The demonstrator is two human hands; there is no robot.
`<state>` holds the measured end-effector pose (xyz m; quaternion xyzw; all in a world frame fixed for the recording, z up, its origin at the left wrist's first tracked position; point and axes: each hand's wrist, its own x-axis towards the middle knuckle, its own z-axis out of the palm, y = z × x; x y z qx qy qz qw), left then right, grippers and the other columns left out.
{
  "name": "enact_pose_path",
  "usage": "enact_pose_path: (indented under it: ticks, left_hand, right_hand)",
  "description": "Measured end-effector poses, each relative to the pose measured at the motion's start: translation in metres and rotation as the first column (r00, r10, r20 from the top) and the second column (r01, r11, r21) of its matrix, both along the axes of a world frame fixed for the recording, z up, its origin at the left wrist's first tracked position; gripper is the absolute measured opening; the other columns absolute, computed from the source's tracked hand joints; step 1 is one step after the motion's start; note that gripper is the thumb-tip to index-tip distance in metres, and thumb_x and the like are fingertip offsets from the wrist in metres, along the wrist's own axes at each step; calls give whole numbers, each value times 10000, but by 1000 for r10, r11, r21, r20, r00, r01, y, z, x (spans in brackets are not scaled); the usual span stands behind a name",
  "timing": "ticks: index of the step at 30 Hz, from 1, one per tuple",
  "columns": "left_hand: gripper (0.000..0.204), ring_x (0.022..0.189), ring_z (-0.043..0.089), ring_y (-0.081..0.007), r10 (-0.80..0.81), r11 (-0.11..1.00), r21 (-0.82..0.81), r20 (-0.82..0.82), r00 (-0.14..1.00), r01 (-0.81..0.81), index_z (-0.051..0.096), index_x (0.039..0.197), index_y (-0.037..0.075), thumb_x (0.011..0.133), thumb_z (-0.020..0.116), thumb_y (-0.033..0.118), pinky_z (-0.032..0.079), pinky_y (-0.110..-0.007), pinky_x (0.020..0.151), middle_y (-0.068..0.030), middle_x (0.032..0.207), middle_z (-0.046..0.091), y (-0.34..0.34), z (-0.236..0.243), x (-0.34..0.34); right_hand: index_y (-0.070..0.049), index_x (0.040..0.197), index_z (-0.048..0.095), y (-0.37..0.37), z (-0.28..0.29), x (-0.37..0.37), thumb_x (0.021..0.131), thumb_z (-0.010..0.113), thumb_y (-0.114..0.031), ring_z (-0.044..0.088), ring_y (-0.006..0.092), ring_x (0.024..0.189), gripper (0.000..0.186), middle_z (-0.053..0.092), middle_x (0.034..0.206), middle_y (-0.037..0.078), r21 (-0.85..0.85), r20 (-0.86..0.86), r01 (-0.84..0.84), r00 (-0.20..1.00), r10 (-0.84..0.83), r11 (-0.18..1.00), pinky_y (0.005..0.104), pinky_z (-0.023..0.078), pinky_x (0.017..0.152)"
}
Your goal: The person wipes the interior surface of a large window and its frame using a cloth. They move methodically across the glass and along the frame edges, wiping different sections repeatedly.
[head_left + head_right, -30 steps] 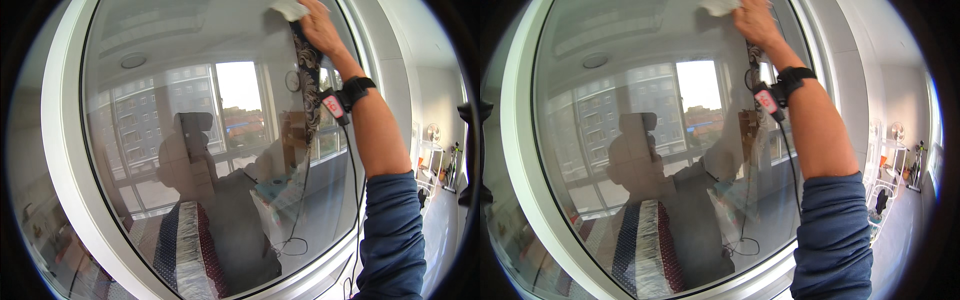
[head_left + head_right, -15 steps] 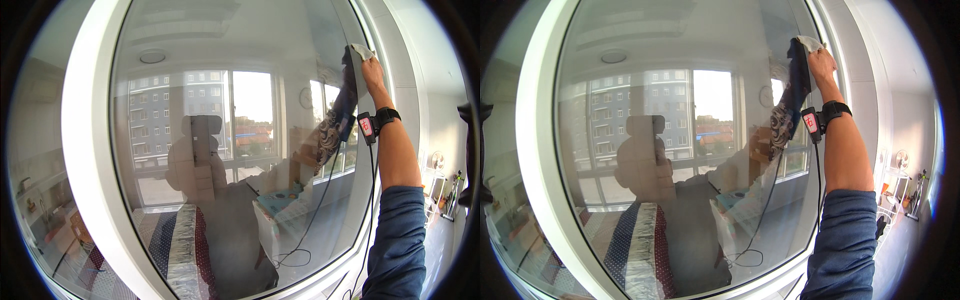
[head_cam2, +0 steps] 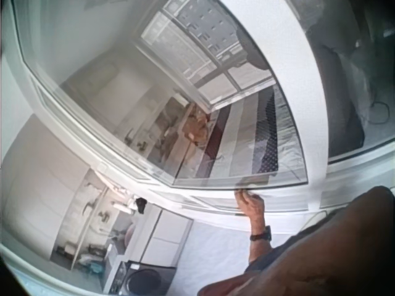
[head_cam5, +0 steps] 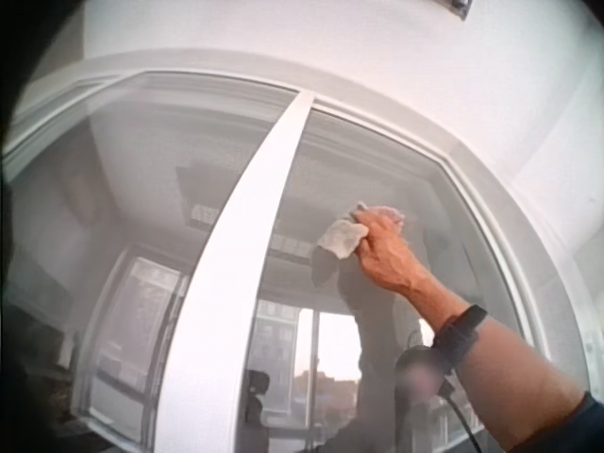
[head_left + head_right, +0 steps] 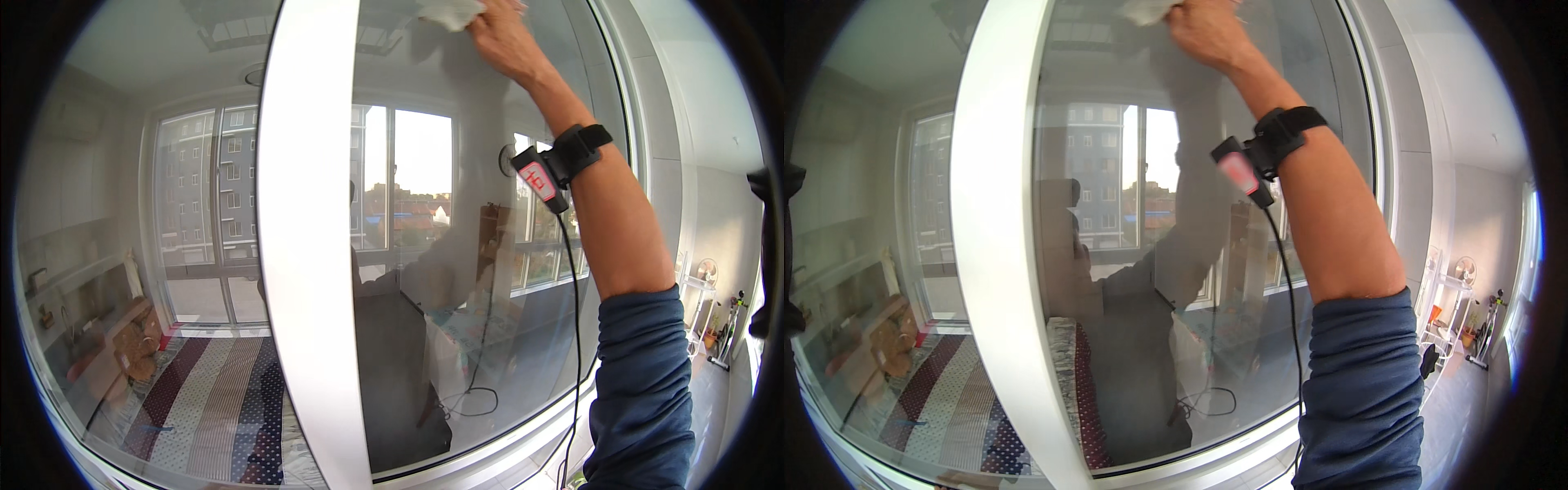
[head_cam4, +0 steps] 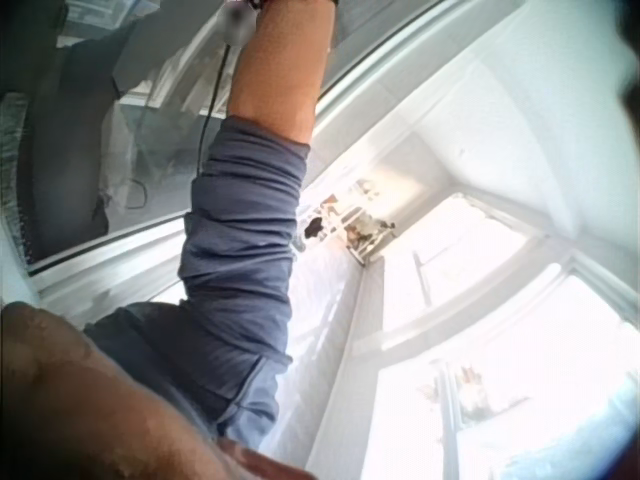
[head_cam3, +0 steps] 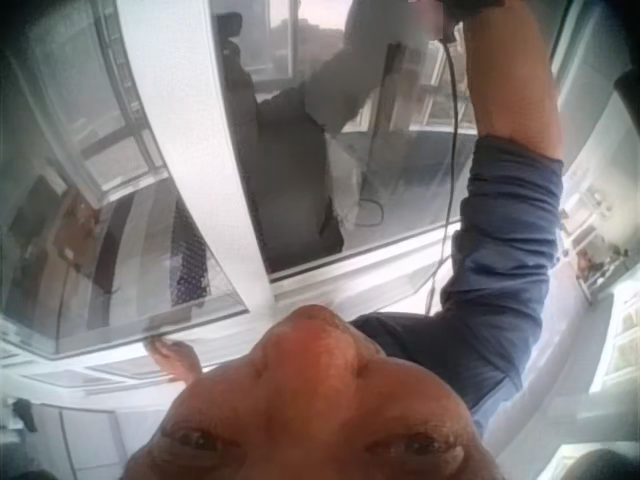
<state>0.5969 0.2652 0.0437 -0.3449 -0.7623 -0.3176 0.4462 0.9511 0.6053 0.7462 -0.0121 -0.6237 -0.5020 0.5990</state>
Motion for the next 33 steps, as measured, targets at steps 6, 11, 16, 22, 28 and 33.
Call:
enact_pose_path:
  ticks: [6,11,16,22,28,33]
  left_hand:
    - [380,1127,578,-484,-56,998,2,34,998,56,491,1230,-12,859,577,-21,497,-561,951,-278,1223,581,-11,5,1]
    - [409,1127,573,-481,-126,992,-11,-44,991,125,504,1244,-2,845,592,-29,492,-572,960,-266,1222,575,-12,6,0]
    - [392,1133,571,-475,-141,989,-49,-70,988,137,515,1232,2,848,592,-21,492,-566,959,-263,1224,572,-11,5,7]
    - [406,1145,560,-474,-141,983,-130,-104,984,127,513,1241,1,844,597,-1,484,-568,967,-264,1235,563,-9,1,9]
    - [422,1158,550,-473,-29,986,-165,-148,989,4,510,1251,0,840,602,19,475,-570,975,-264,1246,554,-19,-6,-12]
    - [435,1169,541,-473,44,971,-225,-147,988,-77,508,1259,-1,836,606,35,468,-572,981,-265,1256,546,-24,-16,-30]
  right_hand:
    - [-12,1266,564,-62,-57,-78,918,505,-64,506,430,1215,356,582,1234,254,63,301,-152,945,127,986,515,340,1090]
    - [-21,1235,567,-76,-92,-90,913,504,-57,525,419,1160,330,590,1173,237,30,364,-327,884,294,945,491,373,1048]
    - [-5,1252,537,-73,-131,-76,872,526,-34,514,431,1128,380,560,1157,241,-2,267,-295,921,285,956,509,385,1020]
    - [18,1311,519,-58,-160,-60,818,627,-75,449,407,1277,514,502,1358,214,10,228,-270,938,261,963,529,318,1142]
    - [-45,1303,554,-9,-131,8,829,623,-67,473,403,1251,479,548,1337,206,156,0,-159,987,161,975,512,339,1135]
    - [-70,1361,539,59,-106,121,895,560,-75,451,425,1296,466,550,1316,212,58,-193,70,979,-57,996,508,335,1137]
